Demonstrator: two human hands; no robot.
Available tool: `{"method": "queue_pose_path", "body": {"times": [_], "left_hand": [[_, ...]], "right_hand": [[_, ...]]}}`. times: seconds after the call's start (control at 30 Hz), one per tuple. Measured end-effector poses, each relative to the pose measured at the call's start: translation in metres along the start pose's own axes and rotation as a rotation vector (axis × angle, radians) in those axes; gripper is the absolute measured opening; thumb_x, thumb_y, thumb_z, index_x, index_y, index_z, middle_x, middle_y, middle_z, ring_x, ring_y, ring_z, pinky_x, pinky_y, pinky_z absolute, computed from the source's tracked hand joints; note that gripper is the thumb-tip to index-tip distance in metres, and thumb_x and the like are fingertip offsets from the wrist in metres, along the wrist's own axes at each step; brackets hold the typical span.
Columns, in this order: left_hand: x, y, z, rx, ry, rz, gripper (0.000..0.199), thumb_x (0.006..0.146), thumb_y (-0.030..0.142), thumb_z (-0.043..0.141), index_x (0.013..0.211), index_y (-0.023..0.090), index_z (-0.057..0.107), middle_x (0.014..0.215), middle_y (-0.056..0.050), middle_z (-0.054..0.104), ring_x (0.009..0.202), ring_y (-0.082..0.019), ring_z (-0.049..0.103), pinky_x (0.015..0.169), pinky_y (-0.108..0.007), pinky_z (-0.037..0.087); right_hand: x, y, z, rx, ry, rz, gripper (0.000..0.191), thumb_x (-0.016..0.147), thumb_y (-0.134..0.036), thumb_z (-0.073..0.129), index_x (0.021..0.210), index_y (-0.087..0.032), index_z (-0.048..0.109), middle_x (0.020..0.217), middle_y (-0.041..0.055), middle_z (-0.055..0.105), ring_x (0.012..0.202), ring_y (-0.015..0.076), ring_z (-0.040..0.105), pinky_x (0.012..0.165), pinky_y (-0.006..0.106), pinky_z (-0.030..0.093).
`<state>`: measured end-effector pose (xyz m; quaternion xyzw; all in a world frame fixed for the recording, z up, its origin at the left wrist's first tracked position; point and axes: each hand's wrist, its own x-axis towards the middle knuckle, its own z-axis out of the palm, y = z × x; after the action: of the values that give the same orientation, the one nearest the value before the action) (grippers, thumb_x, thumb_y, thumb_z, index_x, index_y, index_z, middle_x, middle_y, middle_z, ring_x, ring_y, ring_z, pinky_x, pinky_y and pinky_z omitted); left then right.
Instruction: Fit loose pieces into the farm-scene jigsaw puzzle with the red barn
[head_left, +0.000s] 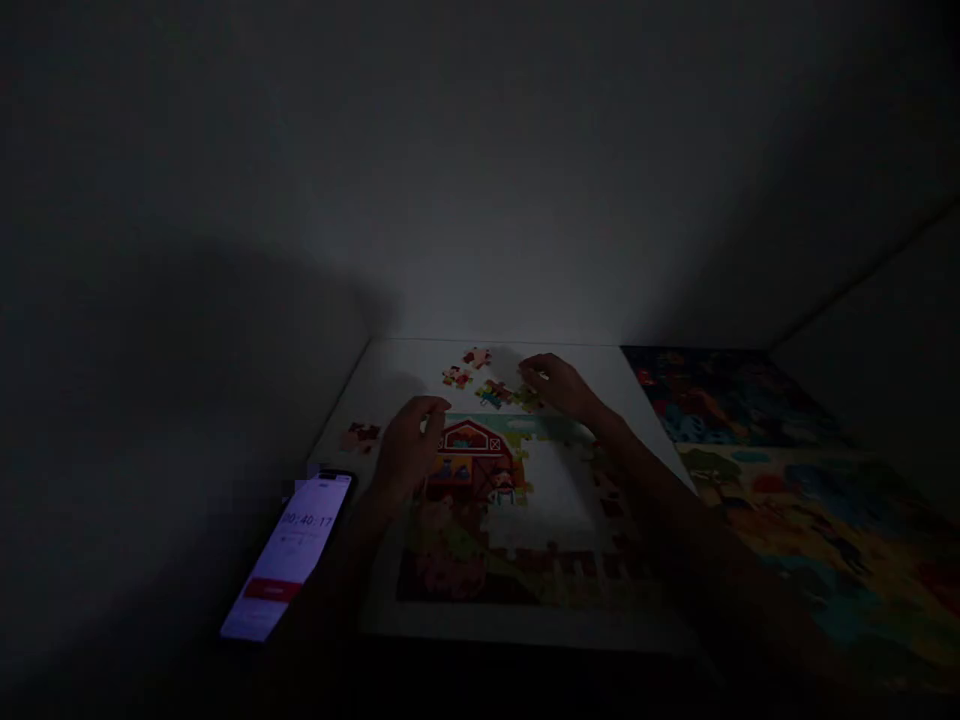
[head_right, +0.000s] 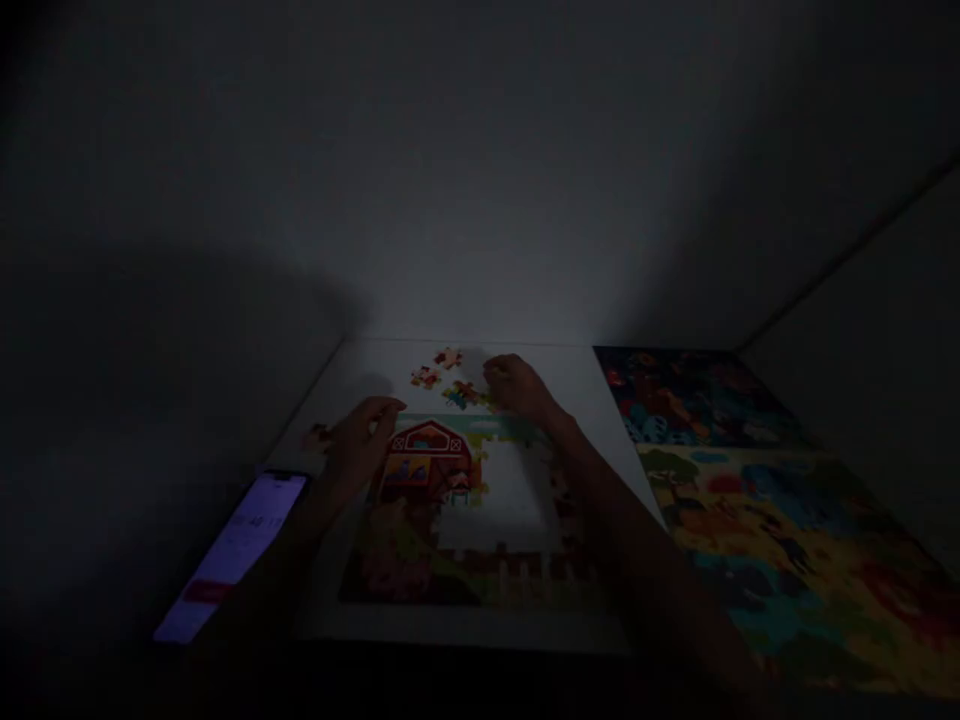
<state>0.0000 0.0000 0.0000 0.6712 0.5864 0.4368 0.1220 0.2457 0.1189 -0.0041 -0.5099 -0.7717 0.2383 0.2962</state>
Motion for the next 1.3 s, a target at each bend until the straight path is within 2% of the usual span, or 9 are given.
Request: {"method": "queue_pose_path", "body": {"times": [0.07, 0.17, 0.33, 0.47, 0.73, 1.13, 1.3], "left_hand": [[-0.005, -0.012, 0.012, 0.082, -0.045, 0.038, 0.02, 0.093, 0.024, 0.045, 0.093, 0.019, 0.065, 0.094, -0.006, 0.07, 0.09, -0.02, 0.066, 0.082, -0.034, 0.052], [-0.014, -0.019, 0.021, 0.177, -0.106, 0.11, 0.018, 0.094, 0.022, 0.047, 0.093, 0.019, 0.065, 0.092, -0.006, 0.07, 0.09, -0.021, 0.065, 0.083, -0.035, 0.052], [-0.022, -0.018, 0.024, 0.211, -0.225, 0.233, 0.018, 0.091, 0.015, 0.049, 0.096, 0.021, 0.065, 0.096, -0.005, 0.069, 0.092, -0.02, 0.063, 0.085, -0.036, 0.05], [-0.021, -0.016, 0.023, 0.216, -0.258, 0.201, 0.018, 0.09, 0.014, 0.048, 0.095, 0.021, 0.064, 0.095, -0.004, 0.069, 0.091, -0.02, 0.062, 0.085, -0.036, 0.05], [-0.023, -0.014, 0.021, 0.213, -0.271, 0.145, 0.019, 0.09, 0.013, 0.048, 0.096, 0.02, 0.065, 0.097, -0.005, 0.069, 0.092, -0.021, 0.061, 0.087, -0.036, 0.049], [-0.023, -0.016, 0.025, 0.233, -0.28, 0.143, 0.019, 0.09, 0.013, 0.05, 0.098, 0.021, 0.065, 0.101, -0.004, 0.07, 0.096, -0.021, 0.062, 0.089, -0.037, 0.048], [-0.023, -0.014, 0.026, 0.246, -0.282, 0.148, 0.018, 0.09, 0.013, 0.05, 0.095, 0.021, 0.065, 0.096, -0.004, 0.069, 0.093, -0.021, 0.062, 0.087, -0.037, 0.048]], "right_hand": [[0.006, 0.01, 0.012, -0.123, -0.052, -0.007, 0.025, 0.089, -0.027, 0.054, 0.105, -0.017, 0.07, 0.115, 0.0123, 0.069, 0.105, 0.0218, 0.064, 0.094, 0.035, 0.049], [0.009, 0.02, 0.024, -0.259, -0.078, -0.04, 0.027, 0.09, -0.026, 0.053, 0.108, -0.016, 0.07, 0.114, 0.0131, 0.069, 0.107, 0.0236, 0.063, 0.096, 0.036, 0.047], [0.006, 0.038, 0.038, -0.306, 0.022, -0.114, 0.027, 0.091, -0.03, 0.05, 0.105, -0.019, 0.071, 0.12, 0.0121, 0.067, 0.111, 0.0264, 0.06, 0.097, 0.041, 0.045], [0.004, 0.047, 0.042, -0.257, 0.056, -0.14, 0.028, 0.091, -0.032, 0.05, 0.106, -0.02, 0.071, 0.121, 0.0122, 0.067, 0.115, 0.0281, 0.058, 0.099, 0.045, 0.044], [0.006, 0.05, 0.042, -0.218, 0.064, -0.12, 0.03, 0.089, -0.034, 0.051, 0.104, -0.019, 0.072, 0.117, 0.0122, 0.068, 0.113, 0.0286, 0.058, 0.099, 0.045, 0.043], [0.005, 0.049, 0.042, -0.226, 0.066, -0.155, 0.029, 0.088, -0.033, 0.05, 0.101, -0.021, 0.072, 0.117, 0.0112, 0.068, 0.116, 0.0295, 0.057, 0.101, 0.048, 0.042], [0.005, 0.05, 0.042, -0.241, 0.069, -0.15, 0.029, 0.087, -0.034, 0.051, 0.102, -0.02, 0.072, 0.118, 0.0125, 0.068, 0.113, 0.0302, 0.058, 0.098, 0.047, 0.043]]}}
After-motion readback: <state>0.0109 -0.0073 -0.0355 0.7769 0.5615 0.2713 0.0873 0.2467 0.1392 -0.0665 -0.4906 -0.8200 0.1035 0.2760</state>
